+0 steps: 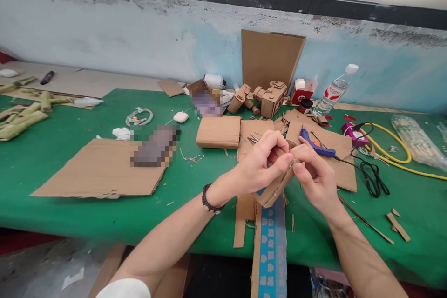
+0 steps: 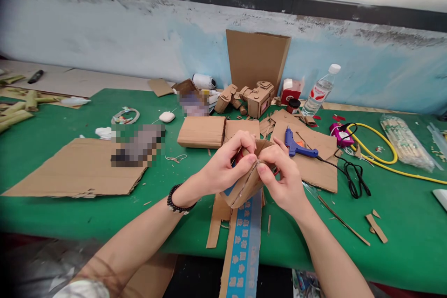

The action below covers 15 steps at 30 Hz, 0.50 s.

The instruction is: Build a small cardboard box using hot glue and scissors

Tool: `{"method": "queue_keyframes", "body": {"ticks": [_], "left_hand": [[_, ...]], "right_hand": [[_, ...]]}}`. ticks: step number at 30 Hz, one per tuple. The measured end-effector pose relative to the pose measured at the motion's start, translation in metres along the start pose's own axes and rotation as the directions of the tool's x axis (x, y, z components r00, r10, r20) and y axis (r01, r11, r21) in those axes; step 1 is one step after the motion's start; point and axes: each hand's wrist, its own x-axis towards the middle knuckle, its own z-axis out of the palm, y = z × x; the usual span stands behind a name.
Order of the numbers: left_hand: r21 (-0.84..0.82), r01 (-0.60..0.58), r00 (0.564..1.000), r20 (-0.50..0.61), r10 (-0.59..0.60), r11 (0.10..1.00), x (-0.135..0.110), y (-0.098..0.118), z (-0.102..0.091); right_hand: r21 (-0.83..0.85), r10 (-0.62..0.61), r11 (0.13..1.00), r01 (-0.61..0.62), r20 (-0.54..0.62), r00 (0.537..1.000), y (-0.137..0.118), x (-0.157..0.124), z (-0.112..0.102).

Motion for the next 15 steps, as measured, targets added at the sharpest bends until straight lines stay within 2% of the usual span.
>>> {"method": "queue_keyframes", "body": {"ticks": [15], "left_hand": [[0.057,-0.027,1.000,0.003,0.027,0.998,-0.0010,-0.0049,0.0008]], "right_hand": [[-0.003,-0.003,1.000,0.003,0.015,1.000,0.0040,-0.0010,0.0010]]}}
